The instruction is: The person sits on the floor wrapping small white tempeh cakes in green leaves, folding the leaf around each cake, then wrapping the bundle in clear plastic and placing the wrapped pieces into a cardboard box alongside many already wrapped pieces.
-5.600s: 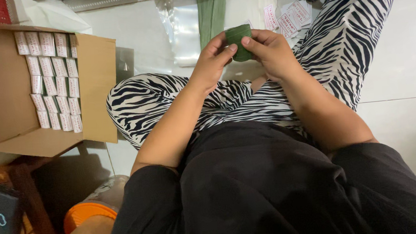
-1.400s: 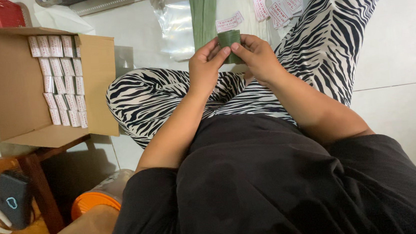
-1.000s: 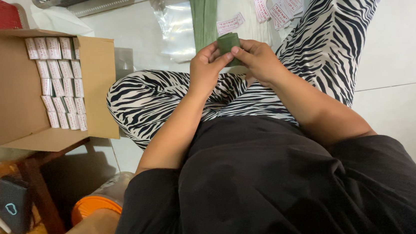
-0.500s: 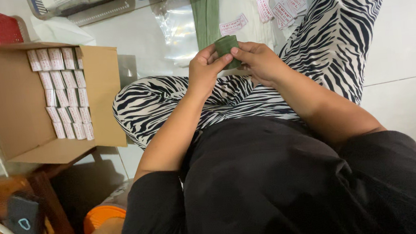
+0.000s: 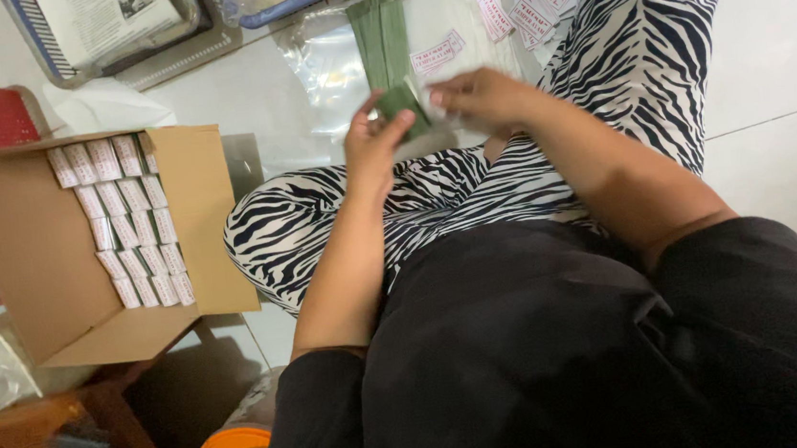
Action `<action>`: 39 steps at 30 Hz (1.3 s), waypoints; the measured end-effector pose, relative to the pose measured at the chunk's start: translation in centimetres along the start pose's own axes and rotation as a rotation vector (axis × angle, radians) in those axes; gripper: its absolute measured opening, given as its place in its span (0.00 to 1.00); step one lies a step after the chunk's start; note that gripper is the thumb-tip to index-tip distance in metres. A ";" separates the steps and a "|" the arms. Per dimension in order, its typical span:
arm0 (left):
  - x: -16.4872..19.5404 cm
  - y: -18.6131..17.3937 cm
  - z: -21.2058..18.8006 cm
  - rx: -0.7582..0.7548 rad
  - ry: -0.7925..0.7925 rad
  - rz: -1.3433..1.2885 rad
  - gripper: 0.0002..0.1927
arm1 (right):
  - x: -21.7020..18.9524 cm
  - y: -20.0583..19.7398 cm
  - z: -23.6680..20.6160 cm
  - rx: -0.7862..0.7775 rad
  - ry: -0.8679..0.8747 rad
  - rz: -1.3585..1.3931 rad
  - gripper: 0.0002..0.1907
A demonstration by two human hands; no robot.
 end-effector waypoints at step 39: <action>2.2 -1.4 2.8 0.045 0.038 -0.164 0.43 | 0.2 -12.1 1.2 0.967 0.010 -0.606 0.20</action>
Point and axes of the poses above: each hand's wrist, its own z-axis towards the middle knuckle, its own y-axis out of the palm, x = y × z, the point moved 10 cm from there along z, towards the middle knuckle, and after that the axes turned 12 degrees about -z, right-handed, at the moved point
